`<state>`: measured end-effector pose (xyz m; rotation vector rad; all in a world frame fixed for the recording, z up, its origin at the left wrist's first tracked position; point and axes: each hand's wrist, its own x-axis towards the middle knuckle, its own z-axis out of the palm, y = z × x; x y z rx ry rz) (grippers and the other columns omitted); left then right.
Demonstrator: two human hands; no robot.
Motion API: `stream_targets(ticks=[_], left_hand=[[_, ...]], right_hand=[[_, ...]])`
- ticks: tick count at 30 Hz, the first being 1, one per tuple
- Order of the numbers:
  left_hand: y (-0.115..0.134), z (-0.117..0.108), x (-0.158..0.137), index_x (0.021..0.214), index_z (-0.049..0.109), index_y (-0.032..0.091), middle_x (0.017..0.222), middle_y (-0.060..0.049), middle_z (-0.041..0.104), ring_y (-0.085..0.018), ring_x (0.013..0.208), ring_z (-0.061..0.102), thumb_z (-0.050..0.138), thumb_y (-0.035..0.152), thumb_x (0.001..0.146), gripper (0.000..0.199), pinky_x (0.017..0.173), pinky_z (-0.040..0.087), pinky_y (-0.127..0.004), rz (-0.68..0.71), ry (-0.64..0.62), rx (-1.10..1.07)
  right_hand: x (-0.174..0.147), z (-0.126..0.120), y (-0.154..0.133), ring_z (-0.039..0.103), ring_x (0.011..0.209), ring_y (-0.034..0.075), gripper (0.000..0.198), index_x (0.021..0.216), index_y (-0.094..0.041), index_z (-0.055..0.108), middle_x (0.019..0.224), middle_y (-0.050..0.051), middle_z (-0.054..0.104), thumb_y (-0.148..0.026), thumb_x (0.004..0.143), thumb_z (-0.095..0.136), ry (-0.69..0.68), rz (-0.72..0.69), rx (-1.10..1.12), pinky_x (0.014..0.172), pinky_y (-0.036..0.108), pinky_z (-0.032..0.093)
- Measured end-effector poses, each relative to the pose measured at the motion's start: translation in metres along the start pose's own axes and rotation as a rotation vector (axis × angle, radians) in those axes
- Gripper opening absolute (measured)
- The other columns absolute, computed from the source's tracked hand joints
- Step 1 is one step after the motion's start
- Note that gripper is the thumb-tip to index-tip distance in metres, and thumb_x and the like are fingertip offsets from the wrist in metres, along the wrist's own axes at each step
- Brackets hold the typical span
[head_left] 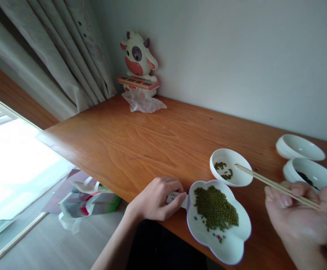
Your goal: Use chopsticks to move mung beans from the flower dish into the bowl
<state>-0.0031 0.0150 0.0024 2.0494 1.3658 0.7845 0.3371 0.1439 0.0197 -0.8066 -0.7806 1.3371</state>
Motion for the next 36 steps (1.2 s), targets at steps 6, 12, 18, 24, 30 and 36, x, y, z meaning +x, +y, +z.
stream_targets(ticks=[6,12,18,24,30,36], left_hand=[[-0.001,0.000,0.000,0.096,0.067,0.018,0.089,-0.005,0.071,-0.017,0.078,0.064,0.047,0.037,0.107,0.029,0.072,0.047,-0.030,0.005,-0.004,0.001],[-0.001,0.000,0.000,0.096,0.066,0.018,0.089,-0.005,0.071,-0.017,0.077,0.064,0.046,0.038,0.108,0.031,0.072,0.047,-0.029,-0.003,-0.017,0.000],[0.000,-0.001,0.000,0.095,0.066,0.018,0.089,-0.005,0.071,-0.017,0.077,0.064,0.046,0.037,0.108,0.030,0.073,0.048,-0.029,-0.008,-0.016,-0.002],[0.000,0.000,0.000,0.095,0.066,0.018,0.089,-0.005,0.071,-0.017,0.077,0.064,0.047,0.037,0.107,0.029,0.072,0.047,-0.029,-0.005,-0.010,-0.005],[0.000,0.000,0.000,0.094,0.066,0.018,0.087,-0.005,0.070,-0.016,0.075,0.063,0.048,0.036,0.107,0.029,0.070,0.047,-0.028,0.001,-0.003,-0.006],[-0.001,0.000,0.001,0.094,0.066,0.018,0.088,-0.005,0.070,-0.016,0.075,0.063,0.048,0.037,0.107,0.028,0.071,0.047,-0.028,0.007,-0.001,-0.009]], right_hand=[[0.003,-0.003,0.000,0.045,0.043,0.014,0.042,0.065,-0.020,0.060,0.049,0.002,0.046,-0.046,0.096,0.048,-0.002,0.120,0.093,0.043,0.032,0.045],[0.007,-0.006,0.001,0.043,0.045,0.012,0.022,0.076,-0.021,0.058,0.057,-0.003,0.046,-0.038,0.089,0.062,0.004,0.231,0.163,0.042,0.030,0.048],[0.005,0.000,0.003,0.041,0.047,0.011,0.016,0.080,-0.021,0.057,0.062,-0.003,0.048,-0.033,0.088,0.065,0.051,0.265,0.186,0.041,0.027,0.048],[0.002,0.007,0.003,0.041,0.048,0.009,0.012,0.084,-0.020,0.061,0.068,-0.004,0.050,-0.028,0.087,0.069,-0.008,0.222,0.157,0.041,0.025,0.049],[-0.002,0.010,0.005,0.046,0.056,0.007,0.016,0.094,-0.020,0.068,0.080,-0.004,0.056,-0.013,0.084,0.078,-0.086,0.157,0.168,0.045,0.021,0.053],[-0.004,0.011,0.008,0.049,0.063,0.006,0.025,0.112,-0.020,0.073,0.095,-0.002,0.065,-0.016,0.089,0.082,-0.096,0.131,0.139,0.044,0.016,0.052]])
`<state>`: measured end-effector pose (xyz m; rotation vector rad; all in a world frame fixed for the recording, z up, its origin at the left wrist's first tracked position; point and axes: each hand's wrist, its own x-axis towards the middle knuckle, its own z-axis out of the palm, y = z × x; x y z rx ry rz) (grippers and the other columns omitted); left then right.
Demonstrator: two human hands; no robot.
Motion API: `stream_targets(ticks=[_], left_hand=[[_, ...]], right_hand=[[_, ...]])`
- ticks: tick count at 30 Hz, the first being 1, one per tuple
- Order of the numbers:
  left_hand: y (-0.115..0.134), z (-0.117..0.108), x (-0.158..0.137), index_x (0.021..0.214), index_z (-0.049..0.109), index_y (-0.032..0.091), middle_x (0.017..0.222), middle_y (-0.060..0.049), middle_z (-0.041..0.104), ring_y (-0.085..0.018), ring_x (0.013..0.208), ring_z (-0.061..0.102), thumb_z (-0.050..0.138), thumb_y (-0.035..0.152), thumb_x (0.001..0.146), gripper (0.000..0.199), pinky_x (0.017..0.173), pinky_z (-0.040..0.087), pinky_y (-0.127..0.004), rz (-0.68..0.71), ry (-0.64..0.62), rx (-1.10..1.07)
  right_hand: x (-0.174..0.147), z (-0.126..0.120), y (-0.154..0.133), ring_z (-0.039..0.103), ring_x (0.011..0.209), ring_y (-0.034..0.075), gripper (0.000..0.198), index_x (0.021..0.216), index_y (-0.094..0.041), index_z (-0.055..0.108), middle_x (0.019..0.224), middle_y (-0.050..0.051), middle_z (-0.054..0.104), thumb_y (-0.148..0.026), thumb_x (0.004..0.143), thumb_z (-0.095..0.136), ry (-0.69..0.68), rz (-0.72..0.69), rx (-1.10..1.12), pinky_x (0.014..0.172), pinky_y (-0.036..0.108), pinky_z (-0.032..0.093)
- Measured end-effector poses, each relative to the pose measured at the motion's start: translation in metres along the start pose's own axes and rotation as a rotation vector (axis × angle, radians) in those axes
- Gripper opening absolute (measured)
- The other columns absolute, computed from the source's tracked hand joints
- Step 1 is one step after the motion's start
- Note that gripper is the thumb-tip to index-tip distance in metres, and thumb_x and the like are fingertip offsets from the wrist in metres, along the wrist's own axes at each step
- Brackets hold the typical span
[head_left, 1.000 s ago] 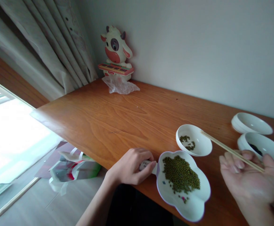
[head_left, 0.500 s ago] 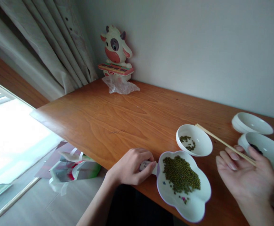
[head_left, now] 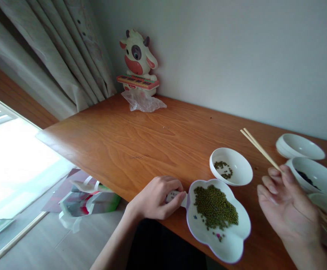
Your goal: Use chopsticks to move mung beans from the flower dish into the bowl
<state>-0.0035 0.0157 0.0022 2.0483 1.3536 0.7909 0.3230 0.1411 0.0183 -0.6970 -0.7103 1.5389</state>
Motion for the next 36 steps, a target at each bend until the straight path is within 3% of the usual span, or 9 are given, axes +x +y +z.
stream_targets(ticks=[8,16,21,27,36], left_hand=[[0.000,0.000,0.000,0.094,0.068,0.018,0.086,-0.006,0.072,-0.016,0.074,0.064,0.047,0.037,0.107,0.031,0.069,0.047,-0.028,0.000,0.004,0.014],[0.000,0.000,0.000,0.095,0.067,0.018,0.087,-0.006,0.071,-0.017,0.076,0.065,0.048,0.037,0.107,0.030,0.071,0.048,-0.029,-0.005,-0.001,0.010],[0.000,0.000,0.000,0.095,0.067,0.018,0.088,-0.005,0.071,-0.017,0.077,0.065,0.048,0.036,0.107,0.028,0.073,0.048,-0.029,-0.009,-0.007,0.007],[-0.002,0.001,-0.002,0.096,0.066,0.019,0.091,-0.004,0.072,-0.017,0.079,0.065,0.049,0.035,0.107,0.026,0.074,0.047,-0.030,-0.033,-0.023,-0.008],[0.000,0.000,-0.004,0.094,0.063,0.020,0.090,-0.003,0.069,-0.016,0.079,0.062,0.050,0.034,0.107,0.024,0.074,0.045,-0.028,-0.064,-0.027,-0.037]], right_hand=[[0.001,0.004,-0.001,0.048,0.061,0.005,0.043,0.117,-0.021,0.074,0.092,-0.004,0.064,-0.017,0.079,0.093,-0.023,0.038,0.027,0.044,0.016,0.052],[0.001,0.002,0.000,0.042,0.052,0.006,0.021,0.103,-0.021,0.071,0.069,-0.008,0.052,-0.029,0.089,0.086,-0.028,0.071,0.099,0.042,0.019,0.047],[-0.002,0.005,-0.003,0.044,0.053,0.008,0.011,0.104,-0.019,0.070,0.066,-0.006,0.051,-0.026,0.096,0.072,-0.015,0.094,0.095,0.044,0.023,0.048],[-0.007,0.009,-0.005,0.037,0.050,0.008,0.001,0.091,-0.018,0.066,0.059,-0.007,0.041,-0.018,0.091,0.067,-0.027,0.154,0.123,0.047,0.023,0.045],[-0.007,0.017,-0.004,0.041,0.053,0.010,0.035,0.071,-0.019,0.059,0.058,-0.003,0.043,-0.035,0.103,0.056,-0.053,0.216,0.089,0.050,0.024,0.043]])
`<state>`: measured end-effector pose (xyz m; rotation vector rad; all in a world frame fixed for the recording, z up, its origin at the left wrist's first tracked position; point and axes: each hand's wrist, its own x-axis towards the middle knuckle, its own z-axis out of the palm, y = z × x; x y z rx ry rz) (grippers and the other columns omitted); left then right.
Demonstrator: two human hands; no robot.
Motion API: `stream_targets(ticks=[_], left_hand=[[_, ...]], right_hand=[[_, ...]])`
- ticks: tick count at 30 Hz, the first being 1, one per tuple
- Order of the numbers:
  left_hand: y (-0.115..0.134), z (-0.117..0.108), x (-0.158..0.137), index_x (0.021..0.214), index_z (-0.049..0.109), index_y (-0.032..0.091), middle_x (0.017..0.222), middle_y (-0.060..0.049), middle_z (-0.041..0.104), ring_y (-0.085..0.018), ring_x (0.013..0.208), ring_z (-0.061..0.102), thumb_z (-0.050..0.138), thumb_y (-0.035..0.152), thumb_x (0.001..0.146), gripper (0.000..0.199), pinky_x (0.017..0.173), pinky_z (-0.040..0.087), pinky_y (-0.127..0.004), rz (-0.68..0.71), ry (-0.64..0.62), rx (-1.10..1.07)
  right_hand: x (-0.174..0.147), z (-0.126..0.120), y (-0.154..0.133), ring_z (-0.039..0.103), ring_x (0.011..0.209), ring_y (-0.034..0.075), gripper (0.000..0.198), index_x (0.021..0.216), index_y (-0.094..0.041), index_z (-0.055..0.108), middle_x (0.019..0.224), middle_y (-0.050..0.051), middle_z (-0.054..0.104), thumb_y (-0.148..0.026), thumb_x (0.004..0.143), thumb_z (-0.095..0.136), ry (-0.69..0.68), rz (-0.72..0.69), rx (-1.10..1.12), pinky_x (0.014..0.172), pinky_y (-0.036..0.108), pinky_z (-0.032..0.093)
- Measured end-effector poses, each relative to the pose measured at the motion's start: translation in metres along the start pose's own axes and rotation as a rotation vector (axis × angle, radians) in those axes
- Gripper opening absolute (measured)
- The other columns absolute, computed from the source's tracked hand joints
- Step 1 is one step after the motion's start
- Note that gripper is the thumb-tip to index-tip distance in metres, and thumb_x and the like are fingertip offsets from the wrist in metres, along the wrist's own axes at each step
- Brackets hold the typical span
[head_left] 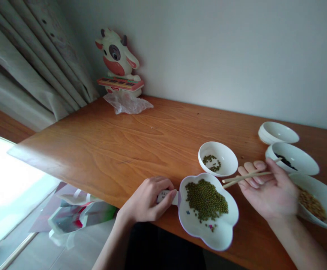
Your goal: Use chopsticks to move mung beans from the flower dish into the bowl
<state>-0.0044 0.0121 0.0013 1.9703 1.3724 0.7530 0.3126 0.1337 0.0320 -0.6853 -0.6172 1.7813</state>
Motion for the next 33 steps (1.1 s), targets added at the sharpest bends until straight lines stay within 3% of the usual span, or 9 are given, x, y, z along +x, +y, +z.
stream_targets(ticks=[10,17,23,33], left_hand=[[0.002,-0.001,0.002,0.093,0.063,0.019,0.090,-0.003,0.068,-0.016,0.079,0.061,0.050,0.033,0.107,0.024,0.075,0.045,-0.029,-0.017,-0.011,-0.006],[0.002,-0.001,0.001,0.094,0.063,0.019,0.091,-0.002,0.068,-0.016,0.080,0.061,0.049,0.034,0.108,0.025,0.075,0.045,-0.028,-0.019,-0.010,-0.008],[0.003,-0.001,0.001,0.093,0.063,0.020,0.091,-0.002,0.069,-0.016,0.080,0.062,0.050,0.034,0.108,0.025,0.076,0.044,-0.029,-0.017,-0.004,-0.008],[0.003,-0.001,0.001,0.093,0.063,0.019,0.091,-0.003,0.069,-0.016,0.080,0.061,0.050,0.033,0.107,0.023,0.075,0.045,-0.029,-0.011,-0.007,-0.002]], right_hand=[[-0.003,-0.007,0.006,0.042,0.057,0.012,0.033,0.081,-0.022,0.069,0.067,0.001,0.050,-0.036,0.106,0.051,-0.049,0.012,-0.090,0.050,0.025,0.041],[-0.010,-0.005,0.009,0.047,0.060,0.013,0.053,0.072,-0.021,0.069,0.065,0.002,0.049,-0.045,0.109,0.040,-0.265,0.043,-0.274,0.057,0.027,0.044],[-0.023,-0.011,0.016,0.053,0.065,0.016,0.049,0.088,-0.023,0.075,0.072,0.003,0.057,-0.047,0.111,0.039,-0.418,-0.033,-0.488,0.061,0.031,0.046],[-0.029,-0.019,0.031,0.057,0.080,0.021,0.044,0.092,-0.025,0.071,0.080,0.004,0.063,-0.044,0.113,0.037,-0.637,-0.089,-0.805,0.075,0.036,0.045]])
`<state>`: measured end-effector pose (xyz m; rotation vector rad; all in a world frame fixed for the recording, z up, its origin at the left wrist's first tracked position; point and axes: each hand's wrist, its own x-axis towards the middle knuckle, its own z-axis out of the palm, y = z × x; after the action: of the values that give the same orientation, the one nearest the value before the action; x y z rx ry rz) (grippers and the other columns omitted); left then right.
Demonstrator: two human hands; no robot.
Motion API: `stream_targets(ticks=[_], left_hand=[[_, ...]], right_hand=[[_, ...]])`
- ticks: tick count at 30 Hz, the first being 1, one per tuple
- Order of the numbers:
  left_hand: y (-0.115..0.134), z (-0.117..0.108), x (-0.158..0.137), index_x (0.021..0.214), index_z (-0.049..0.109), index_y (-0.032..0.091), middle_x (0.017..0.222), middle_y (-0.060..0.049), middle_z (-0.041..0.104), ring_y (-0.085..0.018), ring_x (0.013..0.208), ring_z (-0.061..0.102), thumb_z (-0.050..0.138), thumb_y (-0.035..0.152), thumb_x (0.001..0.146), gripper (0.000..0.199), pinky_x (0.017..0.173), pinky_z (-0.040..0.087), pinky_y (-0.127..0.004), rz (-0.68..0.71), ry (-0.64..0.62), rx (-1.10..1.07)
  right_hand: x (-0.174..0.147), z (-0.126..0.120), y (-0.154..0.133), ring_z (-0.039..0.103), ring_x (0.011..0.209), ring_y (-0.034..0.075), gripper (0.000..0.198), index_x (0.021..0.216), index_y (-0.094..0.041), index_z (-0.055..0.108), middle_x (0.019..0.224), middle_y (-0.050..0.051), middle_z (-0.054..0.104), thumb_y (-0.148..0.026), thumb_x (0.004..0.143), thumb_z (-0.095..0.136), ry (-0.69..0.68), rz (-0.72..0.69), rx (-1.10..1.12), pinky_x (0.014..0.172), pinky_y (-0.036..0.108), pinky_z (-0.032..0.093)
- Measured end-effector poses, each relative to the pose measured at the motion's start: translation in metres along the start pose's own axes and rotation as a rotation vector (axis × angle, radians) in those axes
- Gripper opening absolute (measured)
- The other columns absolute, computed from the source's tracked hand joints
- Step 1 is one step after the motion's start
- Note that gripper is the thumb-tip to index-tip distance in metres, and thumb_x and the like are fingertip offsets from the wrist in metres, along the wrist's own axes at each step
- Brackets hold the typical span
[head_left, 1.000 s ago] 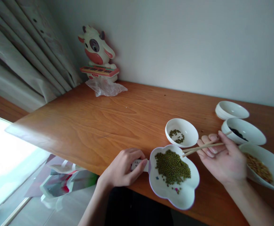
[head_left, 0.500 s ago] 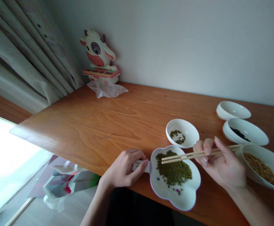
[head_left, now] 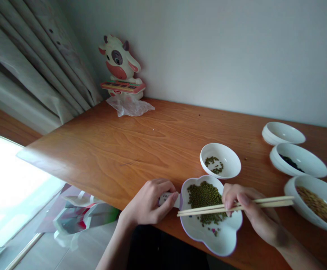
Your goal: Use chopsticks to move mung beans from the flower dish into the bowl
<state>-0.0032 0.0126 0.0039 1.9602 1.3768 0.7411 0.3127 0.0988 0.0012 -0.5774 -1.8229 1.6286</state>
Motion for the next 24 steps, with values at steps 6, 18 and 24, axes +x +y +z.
stream_targets(ticks=[6,18,24], left_hand=[[0.000,0.000,0.001,0.093,0.063,0.019,0.090,-0.003,0.069,-0.016,0.079,0.062,0.050,0.034,0.107,0.024,0.074,0.045,-0.029,-0.002,0.004,-0.002],[0.001,-0.001,0.001,0.093,0.064,0.019,0.090,-0.004,0.070,-0.017,0.079,0.062,0.050,0.033,0.106,0.023,0.074,0.046,-0.029,0.011,0.008,0.011],[0.000,0.000,0.001,0.093,0.064,0.019,0.090,-0.004,0.069,-0.017,0.079,0.062,0.050,0.033,0.106,0.023,0.074,0.046,-0.029,0.005,0.009,0.009]], right_hand=[[0.001,0.002,-0.009,0.056,0.074,0.020,0.050,0.089,-0.025,0.073,0.073,0.003,0.064,-0.046,0.113,0.034,0.069,-0.073,0.054,0.071,0.034,0.045],[-0.001,-0.001,-0.005,0.056,0.069,0.020,0.048,0.081,-0.024,0.069,0.072,0.004,0.064,-0.048,0.111,0.040,-0.081,-0.054,-0.160,0.065,0.036,0.041],[0.000,0.002,-0.009,0.058,0.068,0.020,0.064,0.083,-0.024,0.073,0.072,0.005,0.065,-0.055,0.112,0.025,-0.078,-0.073,-0.091,0.068,0.037,0.043]])
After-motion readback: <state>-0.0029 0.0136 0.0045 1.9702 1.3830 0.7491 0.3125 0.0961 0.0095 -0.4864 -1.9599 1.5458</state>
